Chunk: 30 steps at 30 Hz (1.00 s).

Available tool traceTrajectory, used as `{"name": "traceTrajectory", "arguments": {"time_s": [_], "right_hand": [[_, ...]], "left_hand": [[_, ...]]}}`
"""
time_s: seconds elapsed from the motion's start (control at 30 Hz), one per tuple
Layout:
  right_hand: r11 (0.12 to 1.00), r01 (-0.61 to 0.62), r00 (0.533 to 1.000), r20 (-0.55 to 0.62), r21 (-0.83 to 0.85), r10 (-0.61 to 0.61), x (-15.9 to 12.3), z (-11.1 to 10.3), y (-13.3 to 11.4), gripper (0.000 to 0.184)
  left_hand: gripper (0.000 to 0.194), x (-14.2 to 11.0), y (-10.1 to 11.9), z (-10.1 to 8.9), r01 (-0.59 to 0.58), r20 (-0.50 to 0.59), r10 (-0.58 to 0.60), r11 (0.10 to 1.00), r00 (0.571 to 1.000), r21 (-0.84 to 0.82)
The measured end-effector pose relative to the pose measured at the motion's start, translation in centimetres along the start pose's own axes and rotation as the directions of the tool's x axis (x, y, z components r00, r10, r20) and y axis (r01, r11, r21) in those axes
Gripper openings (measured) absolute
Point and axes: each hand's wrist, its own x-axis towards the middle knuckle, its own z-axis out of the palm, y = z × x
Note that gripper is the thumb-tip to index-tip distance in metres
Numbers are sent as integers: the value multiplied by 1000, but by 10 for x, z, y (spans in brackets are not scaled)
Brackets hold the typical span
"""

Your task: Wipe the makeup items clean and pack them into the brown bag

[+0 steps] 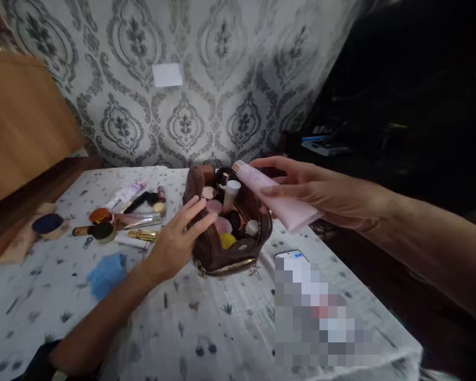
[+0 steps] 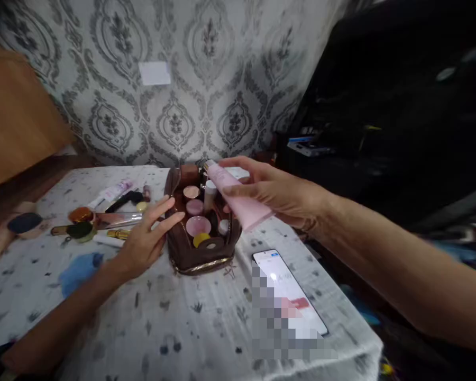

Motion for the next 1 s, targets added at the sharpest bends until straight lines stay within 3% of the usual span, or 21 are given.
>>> {"name": "traceTrajectory", "arguments": {"time_s": [0.13,0.23,0.37,0.47,0.57,0.77,0.9,1.0], "right_hand": [[996,-19,1000,1,-82,20,9,2,6,49],[954,-2,999,37,-299,13,22,2,6,39],[787,102,988,154,-608,-9,42,6,2,21],[664,175,979,202,-727,-37,54,13,-1,26],[572,234,968,245,-786,-59,65,23,-2,30],[470,265,960,277,-842,-45,78,39,-3,16],[455,210,976,215,-865,-42,85,47,-6,19],[516,167,981,194,-840,-2,92,51,-3,18]], "left_hand": [[53,-2,2,0,0,-17,-1,999,1000,-38],[58,-1,3,-2,-6,-17,6,999,1000,-48],[63,1,3,-2,-18,-15,17,998,1000,-53],[66,0,3,-1,-21,-17,20,998,1000,-53],[67,0,4,-1,-16,-13,16,999,1000,-51],[70,1,4,-1,-14,-22,13,999,1000,-34],[70,0,4,-1,-13,-16,12,999,1000,-30],[69,0,5,0,-12,-16,11,1000,1000,-25]]}}
